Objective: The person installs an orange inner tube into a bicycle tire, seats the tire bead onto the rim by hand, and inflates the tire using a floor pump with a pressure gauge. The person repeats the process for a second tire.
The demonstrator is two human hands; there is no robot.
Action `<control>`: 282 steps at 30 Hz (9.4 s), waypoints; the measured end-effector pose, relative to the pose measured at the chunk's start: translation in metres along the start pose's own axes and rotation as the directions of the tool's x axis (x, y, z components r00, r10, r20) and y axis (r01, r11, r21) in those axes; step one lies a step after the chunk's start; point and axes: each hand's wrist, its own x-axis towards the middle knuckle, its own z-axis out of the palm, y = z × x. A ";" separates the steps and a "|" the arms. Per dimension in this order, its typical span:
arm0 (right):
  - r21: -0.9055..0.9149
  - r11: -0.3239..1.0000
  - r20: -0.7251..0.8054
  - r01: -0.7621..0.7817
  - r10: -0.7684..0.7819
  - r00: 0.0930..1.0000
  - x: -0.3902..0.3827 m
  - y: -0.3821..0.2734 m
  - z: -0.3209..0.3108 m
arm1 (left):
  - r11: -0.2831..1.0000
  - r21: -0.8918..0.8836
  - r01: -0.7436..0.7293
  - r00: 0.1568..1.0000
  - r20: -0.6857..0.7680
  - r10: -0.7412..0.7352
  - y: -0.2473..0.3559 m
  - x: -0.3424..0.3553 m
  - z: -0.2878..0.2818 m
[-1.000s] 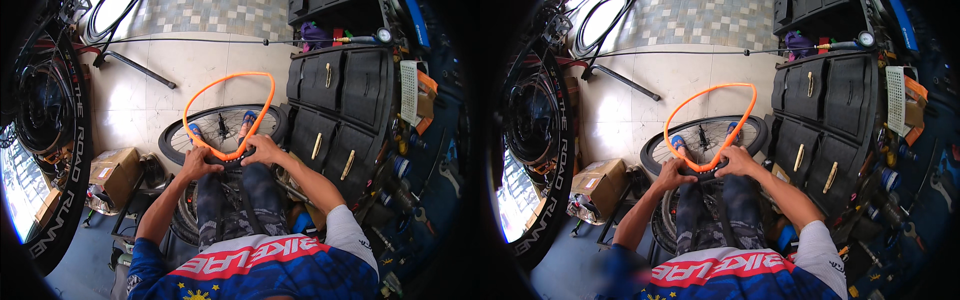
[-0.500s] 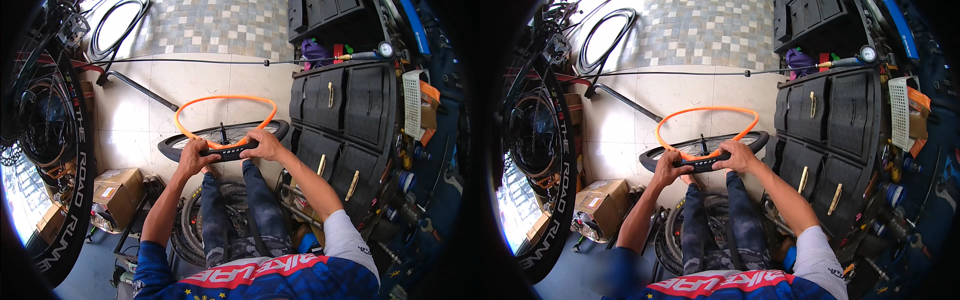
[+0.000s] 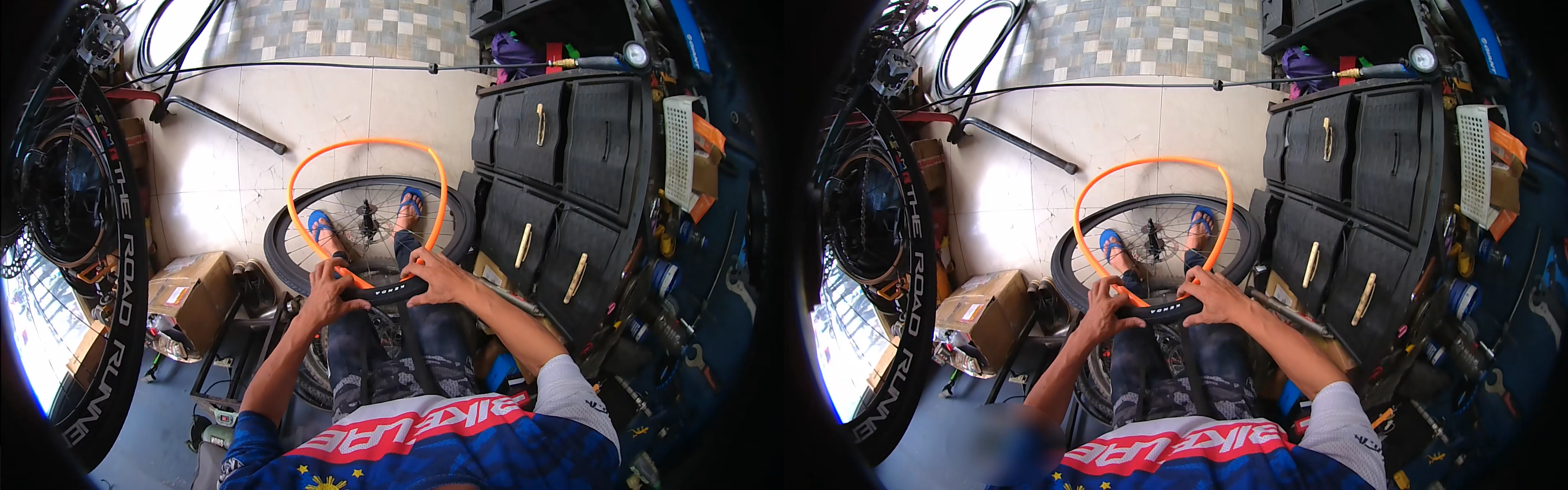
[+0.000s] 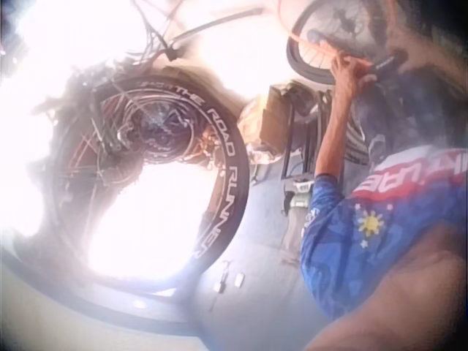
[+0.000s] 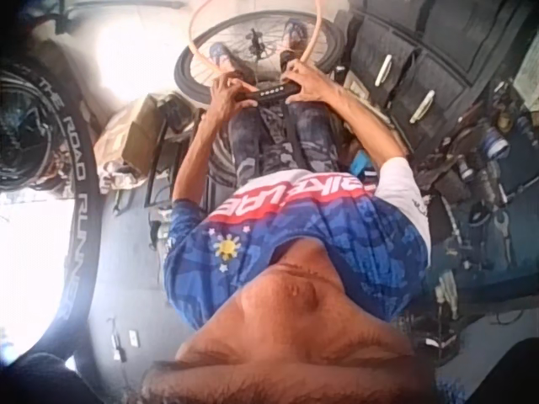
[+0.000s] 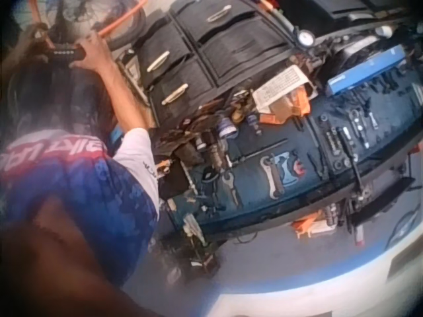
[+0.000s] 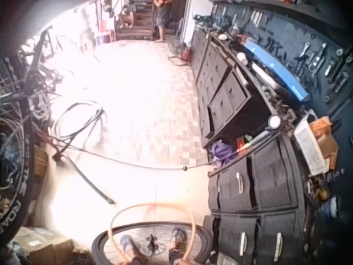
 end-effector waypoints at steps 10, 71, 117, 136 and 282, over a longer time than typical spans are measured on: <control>-0.322 0.945 0.134 0.058 -0.015 0.991 -0.004 0.003 0.012 | 0.997 0.063 0.037 0.951 0.304 -0.055 0.002 -0.001 0.001; -0.431 0.875 0.285 -0.223 0.366 0.886 -0.038 0.157 0.026 | 0.877 0.441 -0.192 0.811 0.574 -0.111 -0.179 -0.050 0.024; -0.373 0.602 -0.379 -0.705 0.595 0.709 0.057 0.282 0.091 | 0.645 0.558 0.521 0.799 -0.053 -0.599 -0.305 0.037 0.092; -0.579 0.630 -0.169 -0.518 0.529 0.832 0.124 0.333 0.069 | 0.625 0.598 0.502 0.737 0.083 -0.671 -0.350 0.096 0.112; 0.775 0.021 -0.184 -0.632 0.964 -0.194 -0.053 0.130 0.150 | -0.097 -0.462 0.882 -0.157 -0.093 -0.983 -0.131 -0.057 0.136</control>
